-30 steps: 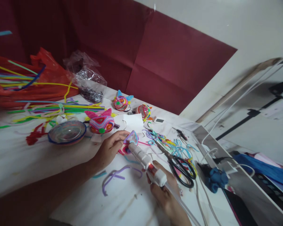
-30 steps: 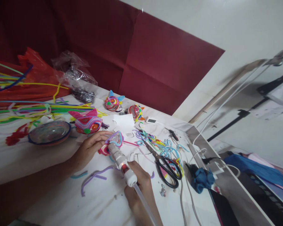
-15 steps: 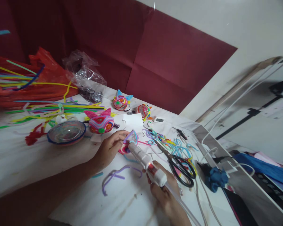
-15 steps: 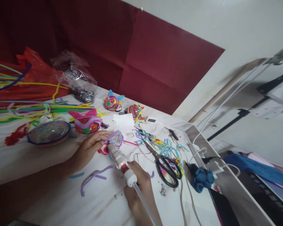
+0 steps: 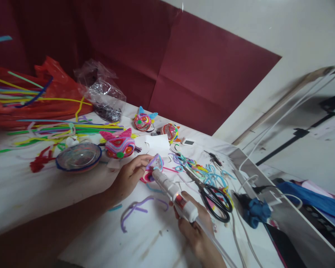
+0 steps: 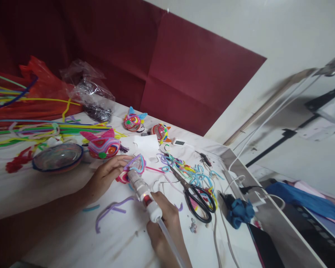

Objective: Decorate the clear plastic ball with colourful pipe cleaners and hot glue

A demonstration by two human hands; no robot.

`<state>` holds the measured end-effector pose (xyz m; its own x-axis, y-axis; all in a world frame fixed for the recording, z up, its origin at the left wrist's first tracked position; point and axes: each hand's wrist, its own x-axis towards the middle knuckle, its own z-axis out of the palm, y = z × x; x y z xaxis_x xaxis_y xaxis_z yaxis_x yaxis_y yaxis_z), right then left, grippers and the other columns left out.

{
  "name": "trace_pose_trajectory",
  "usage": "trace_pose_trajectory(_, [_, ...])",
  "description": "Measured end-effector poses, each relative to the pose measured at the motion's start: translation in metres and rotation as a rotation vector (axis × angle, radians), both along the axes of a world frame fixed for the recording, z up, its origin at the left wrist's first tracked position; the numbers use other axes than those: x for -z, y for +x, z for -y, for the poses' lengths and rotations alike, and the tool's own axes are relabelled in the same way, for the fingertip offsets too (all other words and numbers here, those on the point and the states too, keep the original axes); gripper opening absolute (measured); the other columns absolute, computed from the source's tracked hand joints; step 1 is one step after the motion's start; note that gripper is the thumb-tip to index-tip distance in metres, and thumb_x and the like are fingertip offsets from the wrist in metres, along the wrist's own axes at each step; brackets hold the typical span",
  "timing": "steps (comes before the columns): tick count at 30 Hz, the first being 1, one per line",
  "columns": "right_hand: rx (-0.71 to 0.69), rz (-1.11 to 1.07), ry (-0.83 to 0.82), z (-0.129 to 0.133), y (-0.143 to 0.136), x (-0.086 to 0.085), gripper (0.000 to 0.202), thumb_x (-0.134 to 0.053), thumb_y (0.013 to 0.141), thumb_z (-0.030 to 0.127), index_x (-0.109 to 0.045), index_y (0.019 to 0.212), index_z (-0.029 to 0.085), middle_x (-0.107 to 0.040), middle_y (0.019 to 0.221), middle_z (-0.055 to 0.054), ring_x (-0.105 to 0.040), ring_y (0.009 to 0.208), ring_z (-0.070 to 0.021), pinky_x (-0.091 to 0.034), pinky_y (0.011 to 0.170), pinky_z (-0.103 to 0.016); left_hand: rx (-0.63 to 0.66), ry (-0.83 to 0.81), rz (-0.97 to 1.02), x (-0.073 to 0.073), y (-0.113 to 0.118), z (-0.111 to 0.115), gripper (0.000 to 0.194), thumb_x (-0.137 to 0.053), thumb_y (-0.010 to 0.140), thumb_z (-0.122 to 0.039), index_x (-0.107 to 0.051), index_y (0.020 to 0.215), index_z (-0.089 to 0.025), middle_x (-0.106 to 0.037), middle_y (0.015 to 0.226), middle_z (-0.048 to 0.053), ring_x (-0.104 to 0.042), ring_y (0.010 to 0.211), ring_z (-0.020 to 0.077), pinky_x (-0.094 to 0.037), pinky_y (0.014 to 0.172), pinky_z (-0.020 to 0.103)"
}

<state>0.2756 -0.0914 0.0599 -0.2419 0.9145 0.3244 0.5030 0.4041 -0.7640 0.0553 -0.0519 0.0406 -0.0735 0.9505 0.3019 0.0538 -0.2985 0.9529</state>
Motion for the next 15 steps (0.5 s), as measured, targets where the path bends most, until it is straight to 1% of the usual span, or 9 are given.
trace_pose_trajectory(3, [-0.022,-0.055,-0.04,0.0017,-0.0001,-0.0014,0.012,-0.053,0.075,0.016,-0.063,0.073,0.021,-0.059,0.066,-0.002,-0.059,0.062,-0.0186,-0.038,0.05,-0.025,-0.002,0.001,-0.015,-0.0002,0.0002,0.0002,0.037,-0.05,0.084,-0.019,-0.065,0.118,-0.019,-0.074,0.1,0.004,-0.067,0.087,0.0196,-0.047,0.077,0.029])
trace_pose_trajectory(7, [-0.003,-0.094,-0.068,0.003,-0.0007,-0.0037,0.01,-0.053,0.076,0.019,-0.06,0.069,0.021,-0.057,0.066,-0.002,-0.058,0.063,-0.0186,-0.04,0.053,-0.026,-0.008,0.01,-0.023,-0.0007,0.0004,0.0009,0.039,-0.05,0.082,-0.019,-0.065,0.118,-0.019,-0.074,0.1,0.003,-0.067,0.089,0.0201,-0.047,0.078,0.029])
trace_pose_trajectory(11, [-0.063,-0.117,-0.063,0.004,0.0025,-0.0054,0.009,-0.053,0.072,0.019,-0.062,0.073,0.021,-0.057,0.067,-0.003,-0.06,0.068,-0.0203,-0.042,0.056,-0.026,-0.02,0.018,-0.033,-0.0002,0.0002,0.0008,0.038,-0.05,0.083,-0.019,-0.065,0.118,-0.019,-0.074,0.101,0.003,-0.067,0.089,0.0199,-0.047,0.079,0.03])
trace_pose_trajectory(15, [-0.104,-0.112,-0.042,0.0043,0.0052,-0.0083,0.011,-0.051,0.072,0.018,-0.061,0.075,0.022,-0.055,0.069,-0.002,-0.057,0.066,-0.0193,-0.04,0.056,-0.027,-0.011,0.028,-0.027,-0.0003,0.0003,0.0002,0.037,-0.05,0.083,-0.02,-0.065,0.118,-0.019,-0.074,0.103,0.004,-0.067,0.091,0.0197,-0.048,0.082,0.03])
